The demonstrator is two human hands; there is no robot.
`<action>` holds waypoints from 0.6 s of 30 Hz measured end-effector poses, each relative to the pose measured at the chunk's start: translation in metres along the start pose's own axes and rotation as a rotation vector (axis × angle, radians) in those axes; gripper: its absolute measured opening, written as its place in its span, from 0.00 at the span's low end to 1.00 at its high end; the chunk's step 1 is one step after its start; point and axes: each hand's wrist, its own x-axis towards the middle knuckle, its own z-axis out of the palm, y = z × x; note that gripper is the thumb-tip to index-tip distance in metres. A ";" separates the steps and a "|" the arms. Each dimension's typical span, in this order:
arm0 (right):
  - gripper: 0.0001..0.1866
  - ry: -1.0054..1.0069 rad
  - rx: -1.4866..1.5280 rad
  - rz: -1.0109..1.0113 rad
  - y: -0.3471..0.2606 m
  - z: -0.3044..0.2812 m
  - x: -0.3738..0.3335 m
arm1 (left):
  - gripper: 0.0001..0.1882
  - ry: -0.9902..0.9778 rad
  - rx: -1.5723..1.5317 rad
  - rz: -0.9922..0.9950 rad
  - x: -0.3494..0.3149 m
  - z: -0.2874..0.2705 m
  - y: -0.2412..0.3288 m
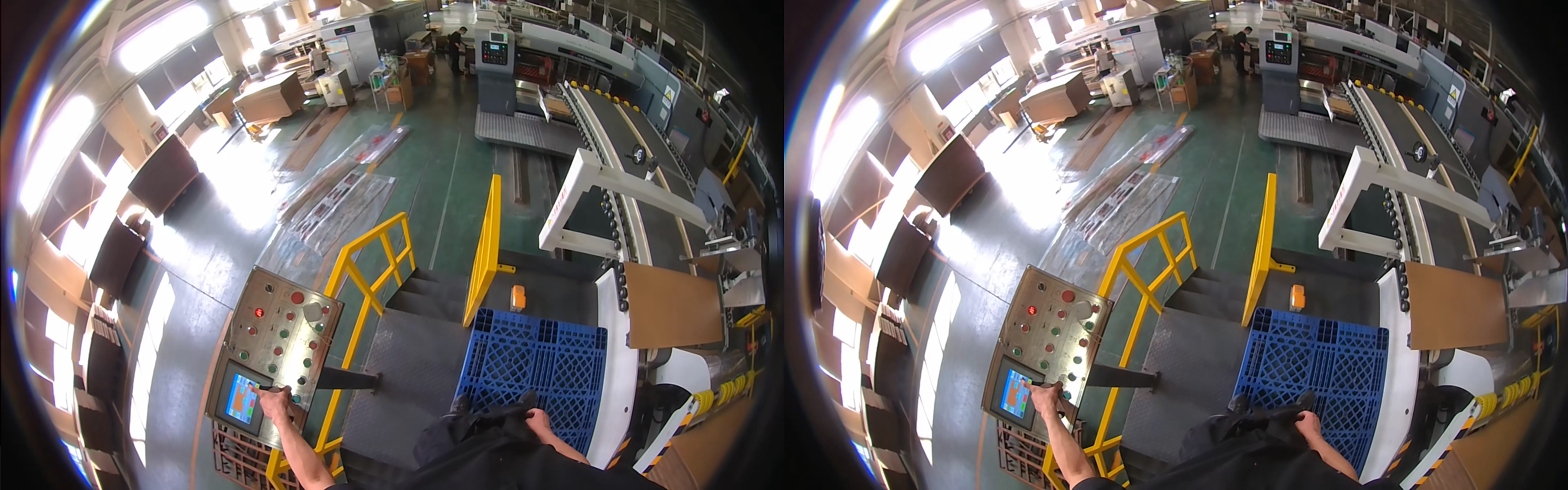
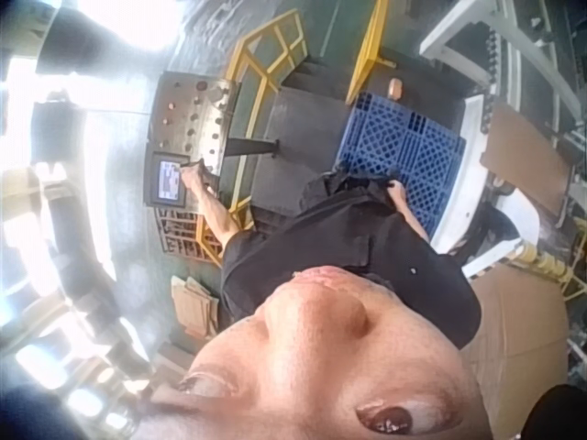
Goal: The person holds a slip of paper, uses a tape measure to measure the width of a large piece of corrugated cardboard on a machine, and then interacts with a control panel by pressing buttons and a touchscreen.
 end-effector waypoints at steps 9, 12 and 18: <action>0.22 -0.148 0.043 0.121 -0.007 -0.009 0.002 | 0.71 0.012 0.025 0.006 0.009 0.008 -0.007; 0.22 -0.177 0.045 0.142 -0.013 -0.012 0.002 | 0.72 0.021 0.033 0.010 0.014 0.011 -0.011; 0.22 -0.184 0.050 0.133 -0.017 -0.014 0.001 | 0.72 0.008 0.020 0.017 0.008 0.007 -0.006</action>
